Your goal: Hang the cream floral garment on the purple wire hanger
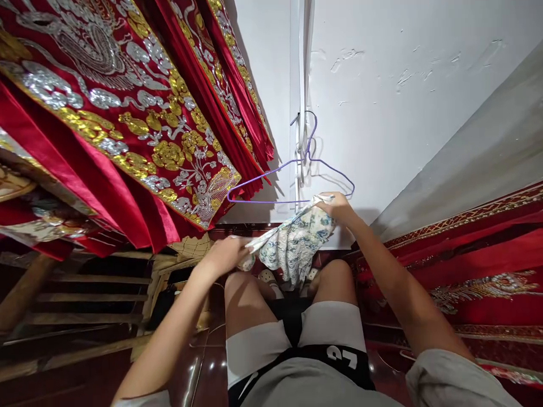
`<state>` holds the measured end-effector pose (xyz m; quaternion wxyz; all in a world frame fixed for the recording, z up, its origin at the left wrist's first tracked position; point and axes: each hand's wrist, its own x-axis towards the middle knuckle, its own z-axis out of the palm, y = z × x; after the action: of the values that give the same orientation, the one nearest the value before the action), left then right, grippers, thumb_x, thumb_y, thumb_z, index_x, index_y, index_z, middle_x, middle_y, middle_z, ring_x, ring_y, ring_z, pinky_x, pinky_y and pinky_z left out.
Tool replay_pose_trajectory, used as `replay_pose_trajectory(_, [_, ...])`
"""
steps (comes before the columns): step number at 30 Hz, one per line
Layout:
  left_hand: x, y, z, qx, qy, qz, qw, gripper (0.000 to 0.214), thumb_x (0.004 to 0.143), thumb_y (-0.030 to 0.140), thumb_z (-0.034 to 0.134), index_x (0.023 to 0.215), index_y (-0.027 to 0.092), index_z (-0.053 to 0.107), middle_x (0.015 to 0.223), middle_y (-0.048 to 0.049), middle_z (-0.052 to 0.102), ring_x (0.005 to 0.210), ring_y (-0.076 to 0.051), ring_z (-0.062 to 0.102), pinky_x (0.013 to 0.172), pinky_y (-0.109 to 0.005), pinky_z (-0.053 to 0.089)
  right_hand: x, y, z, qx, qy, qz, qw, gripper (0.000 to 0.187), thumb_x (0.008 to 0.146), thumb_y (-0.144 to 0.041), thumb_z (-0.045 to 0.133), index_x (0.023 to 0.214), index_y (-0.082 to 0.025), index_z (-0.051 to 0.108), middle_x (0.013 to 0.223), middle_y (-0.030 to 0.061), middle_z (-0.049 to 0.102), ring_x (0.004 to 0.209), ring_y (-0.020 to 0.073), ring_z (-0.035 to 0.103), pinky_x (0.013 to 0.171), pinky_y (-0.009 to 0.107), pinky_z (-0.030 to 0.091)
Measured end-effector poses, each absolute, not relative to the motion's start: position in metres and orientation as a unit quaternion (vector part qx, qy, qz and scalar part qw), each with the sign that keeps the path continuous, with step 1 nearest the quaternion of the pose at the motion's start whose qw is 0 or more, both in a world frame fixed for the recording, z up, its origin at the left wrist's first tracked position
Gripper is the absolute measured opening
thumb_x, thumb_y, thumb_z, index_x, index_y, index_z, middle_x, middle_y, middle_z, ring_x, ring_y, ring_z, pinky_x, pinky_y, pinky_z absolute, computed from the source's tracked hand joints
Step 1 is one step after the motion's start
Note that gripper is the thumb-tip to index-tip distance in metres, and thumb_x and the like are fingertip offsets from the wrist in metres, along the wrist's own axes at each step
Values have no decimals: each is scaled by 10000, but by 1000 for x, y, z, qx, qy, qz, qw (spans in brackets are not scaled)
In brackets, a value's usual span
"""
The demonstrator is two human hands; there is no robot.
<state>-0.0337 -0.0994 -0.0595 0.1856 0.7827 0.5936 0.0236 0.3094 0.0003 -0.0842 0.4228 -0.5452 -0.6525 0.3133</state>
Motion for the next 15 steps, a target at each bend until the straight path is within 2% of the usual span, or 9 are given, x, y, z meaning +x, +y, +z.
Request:
replay_pose_trajectory(2, [-43, -85, -53, 785, 597, 73, 147, 210, 867, 344, 556, 734, 221, 662, 788, -113, 716, 697, -265, 630, 692, -338, 449, 323, -17, -80, -533, -678, 274, 426, 273, 801, -360, 661, 598, -208, 562, 568, -20, 502, 594, 135, 383, 556, 270, 319])
replay_pose_trajectory(4, [-47, -67, -43, 796, 567, 183, 108, 200, 844, 355, 575, 706, 226, 641, 793, -109, 701, 708, -264, 617, 712, -343, 480, 335, -32, -73, -510, -699, 252, 434, 288, 825, -353, 632, 591, -206, 551, 579, -21, 501, 597, 131, 371, 570, 274, 316])
replay_pose_trajectory(7, [-39, -41, -23, 797, 507, 318, 85, 201, 779, 353, 634, 627, 236, 577, 782, -94, 661, 730, -261, 587, 778, -361, 510, 343, -48, -63, -484, -707, 262, 444, 259, 831, -372, 629, 642, -196, 617, 627, -9, 577, 619, 141, 448, 599, 273, 359])
replay_pose_trajectory(9, [-25, -27, -8, 807, 472, 344, 87, 200, 762, 331, 645, 617, 232, 549, 837, -98, 667, 799, -271, 601, 850, -385, 514, 341, -56, -58, -490, -706, 267, 437, 228, 821, -350, 632, 652, -198, 658, 654, 3, 637, 638, 158, 527, 625, 274, 403])
replay_pose_trajectory(12, [-3, -16, 7, 842, 406, 342, 98, 92, 817, 287, 597, 778, 210, 627, 971, -96, 696, 931, -274, 629, 930, -404, 498, 335, -66, -57, -500, -711, 275, 411, 121, 757, -240, 636, 756, -223, 756, 775, 27, 748, 737, 208, 654, 689, 294, 476])
replay_pose_trajectory(15, [10, -11, 8, 840, 378, 373, 110, 276, 858, 220, 558, 1110, 200, 668, 1061, -95, 706, 962, -254, 640, 910, -386, 498, 337, -73, -58, -516, -705, 274, 401, 282, 720, -201, 637, 949, -237, 798, 800, 39, 769, 701, 223, 652, 653, 316, 498])
